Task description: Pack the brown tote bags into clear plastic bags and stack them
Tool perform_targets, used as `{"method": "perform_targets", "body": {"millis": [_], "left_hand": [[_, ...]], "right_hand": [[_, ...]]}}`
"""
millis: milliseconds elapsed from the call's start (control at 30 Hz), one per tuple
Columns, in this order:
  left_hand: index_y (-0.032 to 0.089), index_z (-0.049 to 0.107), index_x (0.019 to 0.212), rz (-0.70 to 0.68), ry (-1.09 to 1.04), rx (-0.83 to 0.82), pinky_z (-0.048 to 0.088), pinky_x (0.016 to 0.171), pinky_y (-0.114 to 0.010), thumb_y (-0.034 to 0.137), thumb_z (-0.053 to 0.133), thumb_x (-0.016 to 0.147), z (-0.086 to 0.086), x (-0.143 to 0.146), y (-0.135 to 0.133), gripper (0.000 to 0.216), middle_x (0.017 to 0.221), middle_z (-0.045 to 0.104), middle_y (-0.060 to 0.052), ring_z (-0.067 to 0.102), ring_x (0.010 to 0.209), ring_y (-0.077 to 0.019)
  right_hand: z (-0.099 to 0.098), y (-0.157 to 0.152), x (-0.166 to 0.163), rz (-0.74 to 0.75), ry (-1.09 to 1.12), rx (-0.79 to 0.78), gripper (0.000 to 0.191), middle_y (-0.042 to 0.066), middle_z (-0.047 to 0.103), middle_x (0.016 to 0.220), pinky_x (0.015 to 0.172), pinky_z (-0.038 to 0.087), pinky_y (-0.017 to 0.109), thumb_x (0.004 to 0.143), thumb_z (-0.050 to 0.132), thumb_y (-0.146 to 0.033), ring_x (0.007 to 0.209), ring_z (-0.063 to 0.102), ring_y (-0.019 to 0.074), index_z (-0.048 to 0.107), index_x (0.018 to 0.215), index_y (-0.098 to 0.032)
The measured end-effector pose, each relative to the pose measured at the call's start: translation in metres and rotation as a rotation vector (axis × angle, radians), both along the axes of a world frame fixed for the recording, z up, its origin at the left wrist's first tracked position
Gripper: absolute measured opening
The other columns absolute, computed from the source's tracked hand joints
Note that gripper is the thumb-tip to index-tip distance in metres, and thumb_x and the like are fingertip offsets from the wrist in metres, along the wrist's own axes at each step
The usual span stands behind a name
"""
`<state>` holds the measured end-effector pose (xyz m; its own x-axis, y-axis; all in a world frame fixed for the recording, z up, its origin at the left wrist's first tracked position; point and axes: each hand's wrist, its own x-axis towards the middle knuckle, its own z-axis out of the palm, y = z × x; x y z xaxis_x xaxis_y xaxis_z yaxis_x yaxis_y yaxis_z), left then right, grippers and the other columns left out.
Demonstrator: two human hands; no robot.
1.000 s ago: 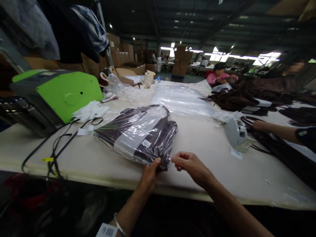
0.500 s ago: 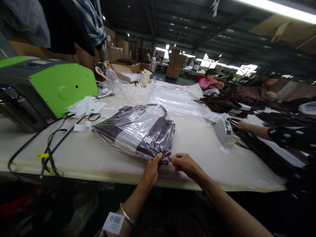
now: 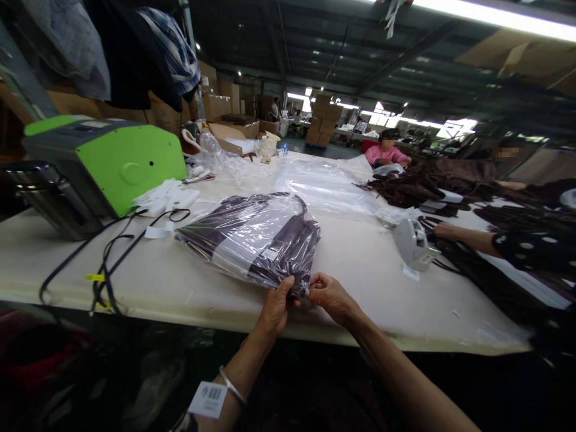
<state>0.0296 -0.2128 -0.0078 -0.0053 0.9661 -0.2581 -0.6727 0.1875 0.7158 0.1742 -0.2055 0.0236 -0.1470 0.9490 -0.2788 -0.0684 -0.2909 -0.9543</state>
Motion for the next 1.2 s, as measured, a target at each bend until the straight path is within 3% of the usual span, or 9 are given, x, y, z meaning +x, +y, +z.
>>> {"method": "perform_targets", "body": {"millis": [300,500,600,700,800,900,1000,1100,1200], "left_hand": [[0.009,0.072,0.084,-0.026,0.041,0.018,0.044,0.042,-0.021,0.049,0.081,0.062,0.003,0.002,0.0,0.047,0.07,0.071,-0.007,0.061,0.057,-0.0145],[0.01,0.072,0.094,-0.003,0.039,0.064,0.05,0.048,-0.023,0.047,0.081,0.066,-0.005,0.005,0.002,0.048,0.08,0.074,-0.008,0.066,0.065,-0.0177],[0.008,0.072,0.098,-0.038,0.041,0.106,0.053,0.052,-0.025,0.049,0.081,0.067,-0.013,0.007,0.006,0.052,0.084,0.075,-0.011,0.068,0.067,-0.0192],[0.005,0.073,0.095,-0.078,0.054,0.107,0.054,0.055,-0.027,0.053,0.082,0.064,-0.015,0.009,0.011,0.058,0.082,0.075,-0.013,0.068,0.065,-0.02],[0.003,0.073,0.089,-0.115,0.1,0.062,0.055,0.057,-0.028,0.06,0.084,0.058,-0.01,0.009,0.014,0.066,0.079,0.074,-0.016,0.068,0.064,-0.0205],[0.003,0.072,0.097,-0.189,0.132,0.081,0.057,0.061,-0.031,0.066,0.079,0.061,-0.001,0.008,0.007,0.073,0.088,0.074,-0.02,0.07,0.073,-0.0242],[0.01,0.073,0.1,-0.341,0.186,0.123,0.057,0.062,-0.032,0.066,0.074,0.068,0.005,-0.006,-0.012,0.064,0.099,0.073,-0.019,0.07,0.085,-0.0269],[0.018,0.075,0.087,-0.471,0.388,0.133,0.056,0.058,-0.033,0.055,0.083,0.061,0.007,-0.039,-0.032,0.045,0.082,0.074,-0.013,0.071,0.078,-0.0277],[0.028,0.077,0.087,-0.323,0.481,0.135,0.057,0.063,-0.041,0.052,0.083,0.059,0.014,-0.086,-0.027,0.037,0.075,0.074,-0.008,0.071,0.074,-0.03]], "right_hand": [[-0.01,0.008,-0.024,-0.117,-0.013,0.019,0.039,-0.003,0.066,0.066,0.055,0.042,0.026,0.057,0.082,-0.032,0.054,0.055,0.0114,0.055,0.081,-0.02],[0.011,-0.01,0.0,-0.044,0.134,-0.112,0.052,0.005,0.075,0.094,0.082,0.051,0.033,0.068,0.08,-0.042,0.085,0.069,0.019,0.062,0.11,-0.019],[0.009,-0.007,-0.003,-0.084,0.138,-0.086,0.051,0.005,0.075,0.093,0.075,0.053,0.033,0.068,0.08,-0.044,0.079,0.069,0.019,0.063,0.109,-0.02],[0.0,0.003,-0.017,-0.159,0.161,-0.06,0.037,0.003,0.074,0.081,0.06,0.052,0.03,0.062,0.082,-0.032,0.065,0.065,0.0169,0.066,0.093,-0.02],[0.0,0.008,-0.027,-0.219,0.147,-0.016,0.022,0.002,0.072,0.072,0.051,0.049,0.027,0.06,0.075,-0.022,0.058,0.061,0.0159,0.066,0.08,-0.02],[0.006,0.007,-0.026,-0.253,0.109,0.04,0.019,0.003,0.072,0.071,0.054,0.051,0.027,0.059,0.071,-0.019,0.061,0.063,0.0173,0.066,0.078,-0.019],[0.008,0.008,-0.013,-0.212,0.059,0.028,0.027,0.005,0.074,0.078,0.061,0.054,0.03,0.061,0.073,-0.024,0.068,0.067,0.02,0.068,0.088,-0.019],[-0.004,0.021,0.013,-0.17,0.038,-0.072,0.043,0.006,0.075,0.084,0.065,0.056,0.033,0.06,0.076,-0.032,0.073,0.07,0.0233,0.067,0.101,-0.021],[-0.026,0.045,0.056,-0.147,0.053,-0.119,0.053,0.008,0.076,0.085,0.075,0.057,0.041,0.057,0.073,-0.043,0.082,0.073,0.03,0.069,0.106,-0.023]]}}
